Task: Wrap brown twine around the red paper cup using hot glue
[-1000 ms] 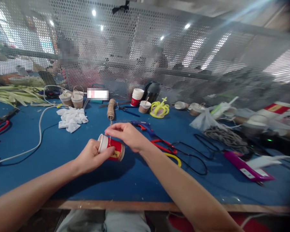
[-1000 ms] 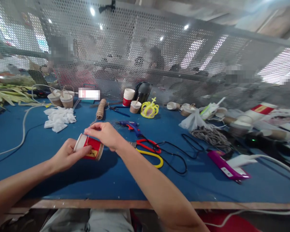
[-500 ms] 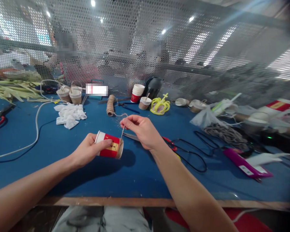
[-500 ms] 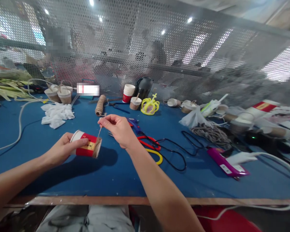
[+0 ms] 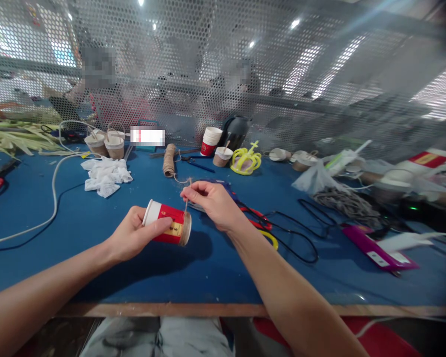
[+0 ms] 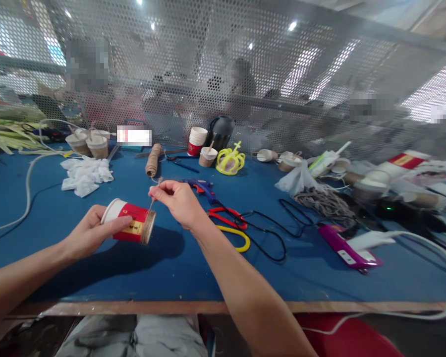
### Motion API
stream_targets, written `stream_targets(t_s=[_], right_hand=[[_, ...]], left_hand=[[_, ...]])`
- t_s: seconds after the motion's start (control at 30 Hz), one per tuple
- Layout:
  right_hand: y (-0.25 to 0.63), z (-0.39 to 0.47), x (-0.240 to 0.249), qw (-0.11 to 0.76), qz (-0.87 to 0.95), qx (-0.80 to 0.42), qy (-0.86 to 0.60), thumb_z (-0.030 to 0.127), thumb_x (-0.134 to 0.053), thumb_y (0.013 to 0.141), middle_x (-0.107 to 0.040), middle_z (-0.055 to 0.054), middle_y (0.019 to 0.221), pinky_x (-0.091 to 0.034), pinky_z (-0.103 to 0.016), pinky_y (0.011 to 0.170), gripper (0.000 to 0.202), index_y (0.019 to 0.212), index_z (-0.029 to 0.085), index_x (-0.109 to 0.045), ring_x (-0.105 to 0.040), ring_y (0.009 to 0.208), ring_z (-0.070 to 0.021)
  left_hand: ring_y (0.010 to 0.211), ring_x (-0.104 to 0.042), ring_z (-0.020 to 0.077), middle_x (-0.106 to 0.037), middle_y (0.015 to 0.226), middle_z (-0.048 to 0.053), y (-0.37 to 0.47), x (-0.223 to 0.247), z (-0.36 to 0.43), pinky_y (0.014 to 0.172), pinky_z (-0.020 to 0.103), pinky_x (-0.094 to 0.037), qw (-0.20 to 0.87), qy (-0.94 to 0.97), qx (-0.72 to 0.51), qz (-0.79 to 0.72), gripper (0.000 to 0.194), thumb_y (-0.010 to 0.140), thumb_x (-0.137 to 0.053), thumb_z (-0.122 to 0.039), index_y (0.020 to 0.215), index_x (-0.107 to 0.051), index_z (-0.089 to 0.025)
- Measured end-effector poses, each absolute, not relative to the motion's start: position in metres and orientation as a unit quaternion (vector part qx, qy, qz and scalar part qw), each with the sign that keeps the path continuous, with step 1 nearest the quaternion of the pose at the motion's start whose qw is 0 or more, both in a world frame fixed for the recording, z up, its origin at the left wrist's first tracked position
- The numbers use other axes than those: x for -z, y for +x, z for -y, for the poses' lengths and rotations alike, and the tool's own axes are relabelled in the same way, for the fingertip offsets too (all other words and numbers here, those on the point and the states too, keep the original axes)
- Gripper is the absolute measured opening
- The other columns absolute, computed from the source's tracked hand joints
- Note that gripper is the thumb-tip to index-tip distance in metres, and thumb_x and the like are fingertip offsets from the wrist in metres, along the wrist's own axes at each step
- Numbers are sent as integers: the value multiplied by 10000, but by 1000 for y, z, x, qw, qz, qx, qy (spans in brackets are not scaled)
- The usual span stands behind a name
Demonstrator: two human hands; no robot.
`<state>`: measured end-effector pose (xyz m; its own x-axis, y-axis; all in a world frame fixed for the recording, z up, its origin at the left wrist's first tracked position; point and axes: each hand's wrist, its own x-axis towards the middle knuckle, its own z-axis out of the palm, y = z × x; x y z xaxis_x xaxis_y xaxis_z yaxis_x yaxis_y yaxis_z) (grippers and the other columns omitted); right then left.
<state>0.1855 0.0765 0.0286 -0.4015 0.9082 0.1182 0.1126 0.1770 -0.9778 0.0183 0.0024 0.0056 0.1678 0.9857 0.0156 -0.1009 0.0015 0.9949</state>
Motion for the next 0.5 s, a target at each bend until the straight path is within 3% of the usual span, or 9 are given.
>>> stream_targets(t_s=[0.5], right_hand=[[181,-68,-29,331,674,-510,-419,303,-608,719,-604,3,653,-384,-248,633,165,661,149,-617,-517,619,-104]], left_hand=[[424,-306,46,-429,430,-35,15,-3,-1,394,167,-258,475,581,-516,-412,329,698,-626,-334,464,-566,-110]])
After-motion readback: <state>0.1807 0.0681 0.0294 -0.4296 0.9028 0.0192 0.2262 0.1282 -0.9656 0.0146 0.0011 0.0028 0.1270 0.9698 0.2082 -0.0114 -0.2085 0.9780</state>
